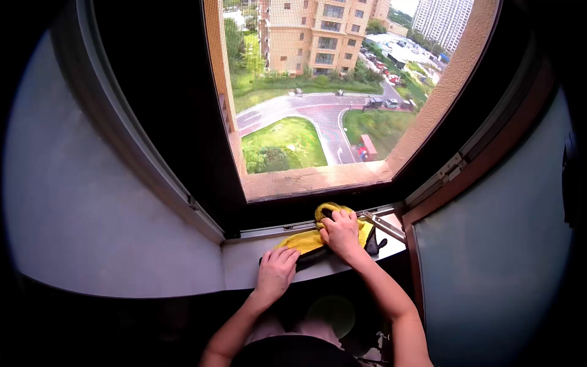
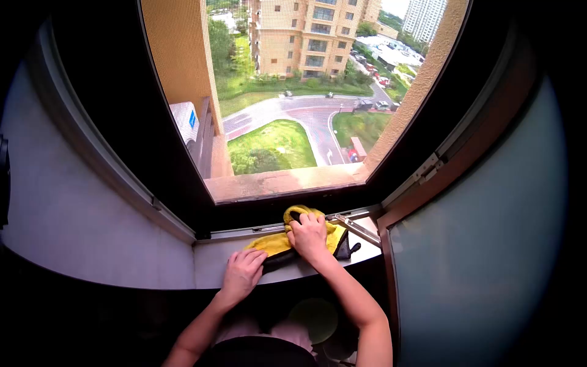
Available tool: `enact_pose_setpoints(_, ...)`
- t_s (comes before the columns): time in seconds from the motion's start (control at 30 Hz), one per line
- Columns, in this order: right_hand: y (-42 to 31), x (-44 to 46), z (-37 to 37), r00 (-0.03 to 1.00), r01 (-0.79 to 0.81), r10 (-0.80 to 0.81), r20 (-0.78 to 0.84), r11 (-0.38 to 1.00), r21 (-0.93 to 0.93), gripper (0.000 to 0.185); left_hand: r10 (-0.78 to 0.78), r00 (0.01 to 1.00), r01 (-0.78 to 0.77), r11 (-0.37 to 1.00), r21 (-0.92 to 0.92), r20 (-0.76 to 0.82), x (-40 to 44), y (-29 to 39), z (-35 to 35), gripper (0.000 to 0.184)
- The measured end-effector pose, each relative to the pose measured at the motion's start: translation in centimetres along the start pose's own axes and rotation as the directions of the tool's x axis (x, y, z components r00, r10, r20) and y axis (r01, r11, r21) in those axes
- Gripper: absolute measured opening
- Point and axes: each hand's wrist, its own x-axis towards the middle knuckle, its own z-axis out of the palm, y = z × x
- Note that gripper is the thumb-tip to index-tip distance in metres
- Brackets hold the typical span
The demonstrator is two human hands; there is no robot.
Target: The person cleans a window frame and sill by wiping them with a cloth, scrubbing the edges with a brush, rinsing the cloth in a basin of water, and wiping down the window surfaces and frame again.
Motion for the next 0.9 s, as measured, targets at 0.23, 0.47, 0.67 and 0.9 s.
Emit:
enact_pose_setpoints(0.23,-5.2,2.3,2.5,0.990,0.137,-0.130,-0.047,0.974,0.182,0.018,-0.021,0.996,0.024,0.999,-0.026,0.088,-0.3,-0.4,-0.6,0.042)
enact_pose_setpoints(0.47,-2.0,1.5,0.3,0.993,-0.007,-0.008,0.114,0.991,0.134,0.021,0.005,1.000,-0.005,0.999,-0.037,0.006,0.4,-0.8,-1.0,0.027)
enact_pose_setpoints(0.67,-9.2,4.3,2.1,0.957,0.277,-0.288,-0.039,0.865,0.418,0.032,-0.270,0.934,0.292,0.955,0.061,-0.235,-1.3,-2.7,-3.1,0.015)
enact_pose_setpoints(0.9,-4.6,0.8,1.3,0.989,0.145,-0.132,-0.063,0.944,0.295,0.030,-0.151,0.983,0.157,0.986,0.055,-0.100,0.7,-0.7,-1.1,0.022)
